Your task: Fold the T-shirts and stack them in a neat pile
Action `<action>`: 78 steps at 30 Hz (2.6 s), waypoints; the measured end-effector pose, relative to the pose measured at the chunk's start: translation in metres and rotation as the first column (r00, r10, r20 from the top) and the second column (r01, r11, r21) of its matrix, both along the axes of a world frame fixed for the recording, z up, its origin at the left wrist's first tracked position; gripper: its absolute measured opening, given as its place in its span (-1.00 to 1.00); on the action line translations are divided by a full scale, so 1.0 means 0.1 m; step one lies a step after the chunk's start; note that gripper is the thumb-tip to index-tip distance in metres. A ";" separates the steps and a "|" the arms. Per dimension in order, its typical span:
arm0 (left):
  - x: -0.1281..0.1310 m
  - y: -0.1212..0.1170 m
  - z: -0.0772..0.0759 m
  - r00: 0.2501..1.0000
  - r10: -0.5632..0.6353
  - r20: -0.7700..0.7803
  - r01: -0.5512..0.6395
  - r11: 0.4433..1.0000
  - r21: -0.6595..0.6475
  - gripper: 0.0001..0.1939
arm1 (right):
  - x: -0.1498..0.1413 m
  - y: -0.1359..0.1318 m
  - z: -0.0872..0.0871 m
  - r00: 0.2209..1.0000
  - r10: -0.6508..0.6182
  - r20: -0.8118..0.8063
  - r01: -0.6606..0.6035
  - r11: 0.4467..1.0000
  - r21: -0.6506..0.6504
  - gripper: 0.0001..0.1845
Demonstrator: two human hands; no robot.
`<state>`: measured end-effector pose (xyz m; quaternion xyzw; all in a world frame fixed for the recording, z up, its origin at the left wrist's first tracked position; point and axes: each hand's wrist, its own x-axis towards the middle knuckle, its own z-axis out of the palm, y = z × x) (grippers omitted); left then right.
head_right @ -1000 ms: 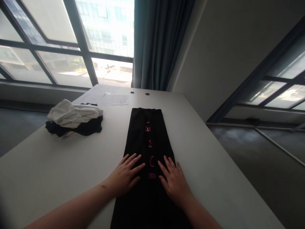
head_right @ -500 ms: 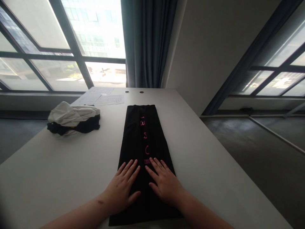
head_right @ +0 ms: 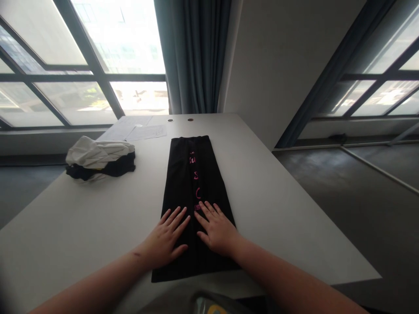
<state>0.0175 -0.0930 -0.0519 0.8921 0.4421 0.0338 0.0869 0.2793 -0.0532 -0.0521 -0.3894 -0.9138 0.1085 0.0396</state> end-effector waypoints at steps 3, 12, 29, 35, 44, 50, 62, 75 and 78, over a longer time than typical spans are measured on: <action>-0.01 -0.15 0.03 0.999 -0.048 0.012 0.048 0.999 -0.008 -0.09 | 0.08 -0.06 0.02 0.998 0.056 -0.018 -0.056 0.998 -0.043 -0.23; -0.22 -0.31 0.20 0.977 -0.191 0.097 0.202 0.972 -0.118 -0.10 | 0.39 -0.37 0.13 0.978 0.108 -0.181 -0.133 0.982 -0.132 -0.33; -0.53 -0.61 0.49 0.974 -0.182 0.137 0.193 0.978 -0.075 -0.83 | 0.85 -0.73 0.17 0.915 0.322 -0.244 -0.292 0.944 0.151 -0.67; -0.57 -0.61 0.74 0.976 -0.070 0.207 0.137 0.934 -0.329 -0.84 | 0.88 -0.47 0.42 0.893 0.222 -0.391 -0.344 0.896 -0.279 -0.51; 0.02 1.08 0.46 0.913 0.221 0.344 -0.207 0.975 -0.077 -0.75 | 0.53 1.36 0.04 0.942 -0.224 -0.249 0.233 0.972 0.006 -0.54; 0.48 2.61 0.49 0.838 0.495 0.231 -0.478 0.869 -0.129 -0.62 | 0.16 1.99 -0.10 0.843 -0.478 -0.245 0.511 0.855 0.092 -0.51; 0.81 4.49 0.47 0.679 0.728 0.098 -0.653 0.659 -0.374 -0.57 | 0.28 2.06 -0.11 0.856 -0.460 -0.235 0.466 0.884 -0.032 -0.43; 0.63 5.00 0.53 0.797 0.600 0.073 -0.561 0.779 -0.281 -0.69 | 0.26 2.04 -0.01 0.827 -0.487 -0.282 0.486 0.870 -0.077 -0.46; 0.64 5.01 0.56 0.822 0.568 0.047 -0.556 0.817 -0.153 -0.70 | 0.26 2.03 0.00 0.830 -0.486 -0.274 0.483 0.872 -0.085 -0.45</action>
